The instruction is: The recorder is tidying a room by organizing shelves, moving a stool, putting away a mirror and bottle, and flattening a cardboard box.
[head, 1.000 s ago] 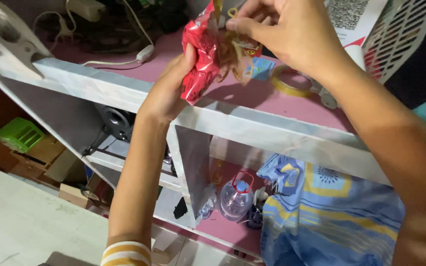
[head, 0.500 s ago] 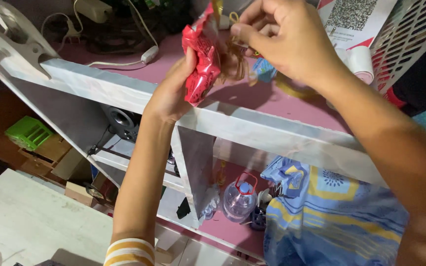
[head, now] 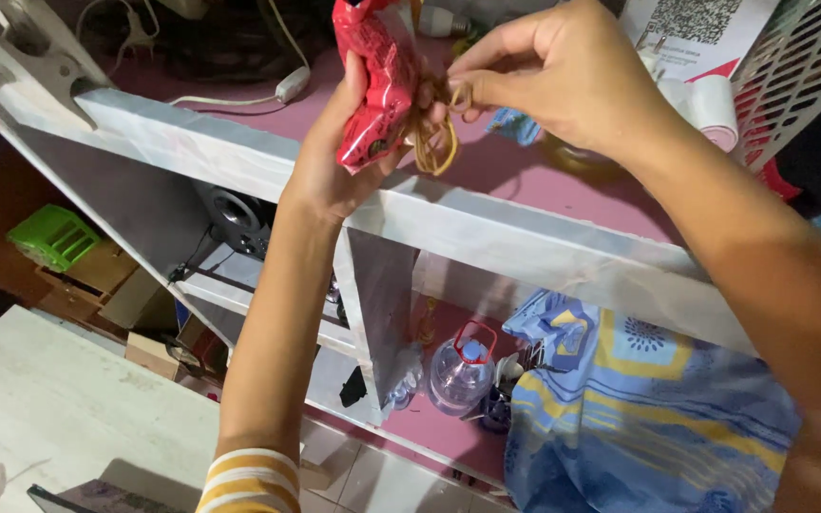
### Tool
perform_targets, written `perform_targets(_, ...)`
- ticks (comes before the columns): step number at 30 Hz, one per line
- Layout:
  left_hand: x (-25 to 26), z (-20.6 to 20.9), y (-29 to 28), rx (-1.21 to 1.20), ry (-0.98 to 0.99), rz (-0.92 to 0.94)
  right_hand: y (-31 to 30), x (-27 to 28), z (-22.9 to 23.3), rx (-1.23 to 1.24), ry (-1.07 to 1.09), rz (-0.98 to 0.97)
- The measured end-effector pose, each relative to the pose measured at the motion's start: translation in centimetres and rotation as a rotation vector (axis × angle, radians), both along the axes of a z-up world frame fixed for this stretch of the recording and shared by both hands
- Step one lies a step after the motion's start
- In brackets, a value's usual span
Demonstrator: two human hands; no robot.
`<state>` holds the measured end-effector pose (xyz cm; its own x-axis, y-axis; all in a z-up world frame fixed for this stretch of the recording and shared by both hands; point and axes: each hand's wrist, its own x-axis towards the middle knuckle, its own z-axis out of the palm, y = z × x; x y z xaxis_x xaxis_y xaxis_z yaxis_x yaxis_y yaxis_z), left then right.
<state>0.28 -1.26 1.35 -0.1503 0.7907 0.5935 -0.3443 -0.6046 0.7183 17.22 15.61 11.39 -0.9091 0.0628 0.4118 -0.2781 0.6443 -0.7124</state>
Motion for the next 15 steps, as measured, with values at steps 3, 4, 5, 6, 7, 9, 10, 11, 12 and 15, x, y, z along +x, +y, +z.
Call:
perform_targets(3,0.0,-0.1,0.0,0.017,-0.061,0.077,-0.3,0.3,-0.1,0.055,0.017,0.012)
perform_targets(4,0.0,0.0,-0.1,0.031,-0.071,0.050,-0.4,0.3,-0.2,0.096,0.046,0.002)
perform_targets(5,0.1,0.0,-0.1,0.044,-0.083,0.021,-0.6,0.4,-0.3,0.136,0.072,-0.008)
perform_targets(6,0.0,-0.1,-0.1,0.044,-0.086,0.022,-1.0,0.5,-0.1,0.136,0.069,-0.008)
perform_targets(7,-0.1,-0.2,-0.1,0.020,-0.112,0.002,-1.4,0.7,0.1,0.185,0.082,-0.053)
perform_targets(9,0.1,-0.2,-0.2,-0.005,-0.140,-0.016,-2.0,0.9,0.3,0.232,0.093,-0.098)
perform_targets(10,0.2,0.0,-0.4,-0.012,-0.119,0.018,-2.2,0.9,0.4,0.243,0.139,-0.097)
perform_targets(11,0.4,0.1,-0.6,-0.020,-0.099,0.051,-2.3,1.0,0.5,0.253,0.183,-0.095)
perform_targets(12,0.6,0.4,-0.7,-0.023,-0.101,0.053,-1.6,0.8,0.2,0.250,0.181,-0.094)
perform_targets(15,0.8,0.4,-0.6,-0.085,-0.048,0.155,0.5,0.5,-0.6,0.330,0.303,-0.118)
